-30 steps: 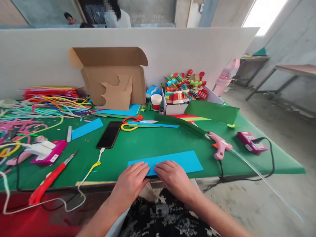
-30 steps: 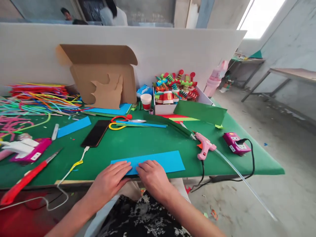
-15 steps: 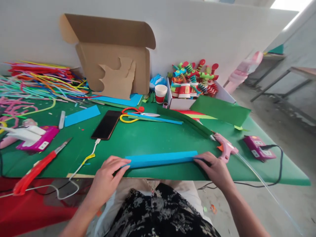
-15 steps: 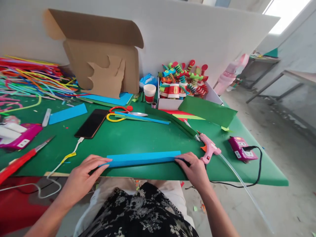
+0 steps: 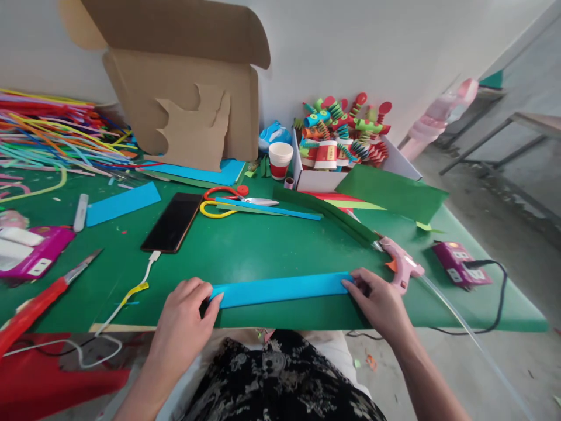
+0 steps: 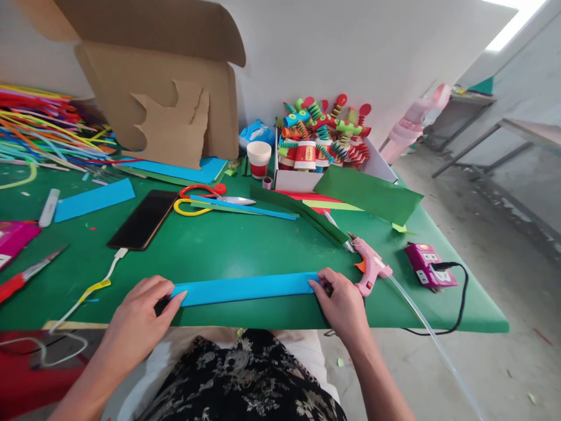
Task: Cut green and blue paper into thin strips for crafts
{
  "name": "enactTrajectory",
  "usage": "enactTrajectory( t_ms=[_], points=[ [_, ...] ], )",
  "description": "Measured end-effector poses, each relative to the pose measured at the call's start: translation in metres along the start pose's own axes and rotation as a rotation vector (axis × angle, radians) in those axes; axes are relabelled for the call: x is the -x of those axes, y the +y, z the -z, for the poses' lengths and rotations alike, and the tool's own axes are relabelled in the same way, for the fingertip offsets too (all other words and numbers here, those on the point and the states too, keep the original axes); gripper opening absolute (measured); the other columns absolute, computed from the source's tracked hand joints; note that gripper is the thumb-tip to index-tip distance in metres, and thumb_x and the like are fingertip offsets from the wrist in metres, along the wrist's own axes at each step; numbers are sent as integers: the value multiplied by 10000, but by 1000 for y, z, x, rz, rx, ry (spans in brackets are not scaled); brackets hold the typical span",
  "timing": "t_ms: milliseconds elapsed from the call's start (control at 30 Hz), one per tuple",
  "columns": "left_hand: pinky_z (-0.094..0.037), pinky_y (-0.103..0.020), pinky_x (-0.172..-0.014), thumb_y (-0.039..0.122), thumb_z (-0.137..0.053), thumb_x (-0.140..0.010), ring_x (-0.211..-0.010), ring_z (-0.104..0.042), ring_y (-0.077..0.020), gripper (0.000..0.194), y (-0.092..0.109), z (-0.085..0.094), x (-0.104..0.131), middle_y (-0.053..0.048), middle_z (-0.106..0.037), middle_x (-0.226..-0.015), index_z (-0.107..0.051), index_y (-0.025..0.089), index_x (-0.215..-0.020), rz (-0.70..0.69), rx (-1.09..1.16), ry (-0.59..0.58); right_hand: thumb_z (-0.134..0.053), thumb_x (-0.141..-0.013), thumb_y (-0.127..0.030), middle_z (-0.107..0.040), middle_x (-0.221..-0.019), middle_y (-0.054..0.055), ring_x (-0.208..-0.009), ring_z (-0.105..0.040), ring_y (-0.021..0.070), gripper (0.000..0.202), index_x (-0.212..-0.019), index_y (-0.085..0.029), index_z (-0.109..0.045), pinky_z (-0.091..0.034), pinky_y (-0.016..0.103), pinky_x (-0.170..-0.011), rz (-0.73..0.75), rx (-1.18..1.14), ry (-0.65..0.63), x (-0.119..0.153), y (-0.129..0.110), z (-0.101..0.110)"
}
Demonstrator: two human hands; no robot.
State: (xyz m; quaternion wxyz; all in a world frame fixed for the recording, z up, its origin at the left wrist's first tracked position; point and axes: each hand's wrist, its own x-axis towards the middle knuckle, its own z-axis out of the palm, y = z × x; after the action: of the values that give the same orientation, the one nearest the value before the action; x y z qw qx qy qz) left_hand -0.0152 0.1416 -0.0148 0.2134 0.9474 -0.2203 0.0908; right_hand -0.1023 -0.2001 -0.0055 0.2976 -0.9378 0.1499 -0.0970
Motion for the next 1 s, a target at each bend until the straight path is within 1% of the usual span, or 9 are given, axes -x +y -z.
enactTrajectory(
  t_ms=[133, 267, 467, 600, 700, 800, 900, 1000],
  points=[
    [-373, -336, -646, 327, -363, -966, -687, -460, -211, 338, 4, 1, -2, -25, -504, -671, -415, 239, -644, -19, -74, -48, -494, -870, -608, -567, -555, -6, -507, -521, 160, 425, -701, -226, -573, -393, 275, -502, -1, 28, 11, 1, 1, -3],
    [-333, -346, -625, 309, -336, -977, -668, -439, -227, 333, 5, 2, -3, -24, -482, -643, -398, 248, -655, -58, -146, -79, -472, -902, -551, -559, -567, -9, -531, -528, 160, 392, -695, -228, -551, -392, 275, -524, 16, 52, 49, 2, -2, -5],
    [-313, -337, -616, 292, -330, -982, -663, -441, -224, 342, 6, 2, -4, -22, -473, -630, -402, 245, -652, -81, -191, -71, -459, -928, -482, -544, -572, -13, -539, -525, 158, 358, -674, -234, -509, -381, 275, -537, 62, 96, 82, 4, -4, -8],
    [-306, -339, -607, 285, -326, -985, -658, -446, -224, 347, 6, 2, -4, -27, -488, -632, -415, 242, -652, -90, -219, -73, -469, -923, -464, -541, -577, -11, -541, -520, 158, 355, -649, -238, -473, -374, 274, -530, 66, 96, 91, 3, -5, -8],
    [-307, -345, -609, 287, -338, -978, -665, -457, -233, 330, 2, 1, -3, -35, -510, -637, -446, 244, -669, -125, -214, -69, -487, -913, -452, -536, -572, -16, -538, -509, 155, 334, -658, -237, -485, -371, 269, -527, 52, 90, 89, 3, -5, -8],
    [-291, -349, -594, 311, -363, -963, -650, -450, -246, 305, -2, 1, -2, -34, -503, -612, -455, 253, -678, -182, -178, -55, -500, -911, -431, -531, -570, -20, -537, -498, 149, 321, -657, -234, -492, -379, 263, -532, 31, 77, 72, 4, -6, -7],
    [-272, -353, -581, 337, -358, -958, -636, -442, -255, 308, -5, 0, -2, -33, -488, -600, -435, 260, -670, -182, -156, -44, -514, -909, -406, -538, -579, -21, -553, -506, 146, 297, -670, -229, -508, -389, 259, -547, 22, 64, 71, 5, -6, -6],
    [-263, -351, -574, 344, -377, -949, -629, -445, -254, 291, -6, -1, -2, -31, -493, -603, -445, 258, -678, -214, -140, -52, -532, -904, -377, -552, -597, -20, -576, -527, 147, 266, -686, -225, -519, -394, 256, -561, 18, 60, 69, 6, -5, -6]
  ],
)
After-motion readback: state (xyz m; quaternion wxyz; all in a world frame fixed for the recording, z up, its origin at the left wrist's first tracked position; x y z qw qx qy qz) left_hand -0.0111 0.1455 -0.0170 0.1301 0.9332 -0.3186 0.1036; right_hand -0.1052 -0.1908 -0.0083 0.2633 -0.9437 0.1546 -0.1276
